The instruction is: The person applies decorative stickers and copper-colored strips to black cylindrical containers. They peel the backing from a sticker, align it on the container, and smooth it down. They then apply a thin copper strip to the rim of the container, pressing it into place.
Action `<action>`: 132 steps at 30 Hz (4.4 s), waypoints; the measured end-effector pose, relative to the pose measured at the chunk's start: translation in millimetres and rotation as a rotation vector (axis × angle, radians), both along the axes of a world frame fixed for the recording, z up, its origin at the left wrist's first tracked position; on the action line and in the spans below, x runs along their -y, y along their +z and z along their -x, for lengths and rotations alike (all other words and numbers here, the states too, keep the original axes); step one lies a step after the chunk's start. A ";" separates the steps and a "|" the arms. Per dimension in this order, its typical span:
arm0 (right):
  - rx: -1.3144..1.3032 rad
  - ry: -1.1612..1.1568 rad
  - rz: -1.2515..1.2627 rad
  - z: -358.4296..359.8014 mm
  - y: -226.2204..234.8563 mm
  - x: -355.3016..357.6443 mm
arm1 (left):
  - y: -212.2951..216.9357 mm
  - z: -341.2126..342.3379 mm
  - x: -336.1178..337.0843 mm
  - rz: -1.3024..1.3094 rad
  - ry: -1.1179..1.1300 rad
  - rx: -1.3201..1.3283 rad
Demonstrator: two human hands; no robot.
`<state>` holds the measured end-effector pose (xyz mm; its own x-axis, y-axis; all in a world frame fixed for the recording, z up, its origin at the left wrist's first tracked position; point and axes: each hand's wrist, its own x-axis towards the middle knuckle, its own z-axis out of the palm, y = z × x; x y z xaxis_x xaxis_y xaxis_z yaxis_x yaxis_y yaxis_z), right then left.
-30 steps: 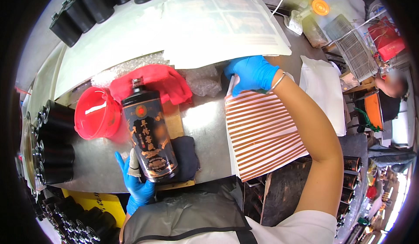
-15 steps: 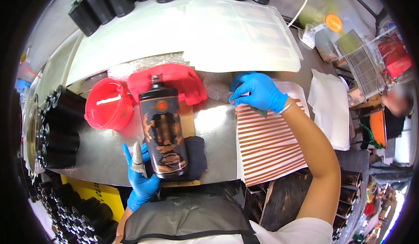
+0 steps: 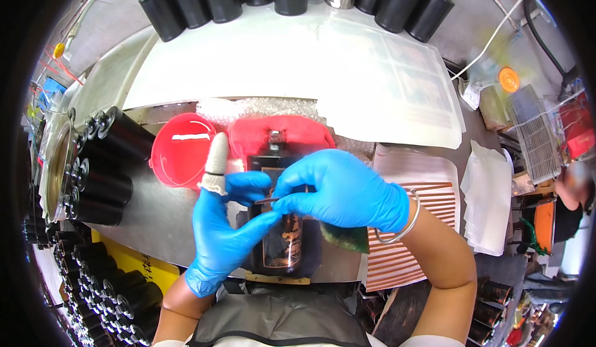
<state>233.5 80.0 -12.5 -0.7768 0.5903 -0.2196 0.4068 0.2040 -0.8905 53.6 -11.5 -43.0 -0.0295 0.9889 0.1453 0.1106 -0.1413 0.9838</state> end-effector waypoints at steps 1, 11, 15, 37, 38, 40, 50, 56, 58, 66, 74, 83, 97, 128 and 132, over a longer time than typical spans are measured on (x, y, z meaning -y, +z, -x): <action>0.041 0.048 -0.151 4.1 3.8 -2.5 | 2.9 -9.1 -5.6 0.055 0.062 0.134; -0.124 -0.534 0.327 -2.7 -13.5 -0.7 | -25.3 8.1 -37.4 0.021 0.243 0.354; -0.313 -0.786 0.409 8.9 -37.8 13.6 | -31.8 6.0 -42.8 0.071 0.323 0.400; -0.380 -0.904 0.443 13.0 -48.0 15.6 | -50.6 3.3 -46.1 0.011 0.399 0.416; -0.365 -0.911 0.439 13.2 -47.2 15.5 | -55.4 3.4 -45.7 0.085 0.425 0.507; -0.365 -0.944 0.436 14.7 -47.8 17.4 | -63.1 3.7 -41.4 0.236 0.476 0.689; -0.411 -0.941 0.459 16.0 -51.8 17.8 | -54.4 4.1 -42.3 0.578 0.189 0.865; -0.378 -0.947 0.438 15.6 -52.7 17.8 | -49.7 3.0 -44.6 0.571 0.200 0.866; -0.360 -0.920 0.437 15.1 -48.2 14.6 | -58.6 5.4 -40.5 0.636 0.249 0.801; -0.332 -0.817 0.340 4.0 -48.1 7.9 | -7.2 -17.9 -1.4 -0.056 0.055 -0.767; -0.398 -0.809 0.291 5.7 -50.8 11.6 | -27.1 -22.9 -8.4 0.172 -0.025 0.013; -0.461 -0.836 0.266 7.2 -53.0 15.8 | -37.7 -14.9 -8.8 0.363 -0.064 0.195; -0.518 -0.794 0.392 -0.1 -51.4 12.3 | -22.8 -33.9 -6.6 0.127 0.045 -0.369; -0.502 -0.901 0.374 6.4 -66.6 18.0 | -14.0 -25.6 -8.6 -0.021 0.029 -0.539; -0.549 -0.885 0.395 2.8 -66.4 20.8 | -10.0 -36.7 -11.1 -0.044 -0.066 -0.938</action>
<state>230.7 59.3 -78.9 -0.1655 0.9486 -0.2698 -0.2007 -0.3002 -0.9325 90.3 -0.4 -53.0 0.1746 0.9775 0.1185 0.8456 -0.2105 0.4905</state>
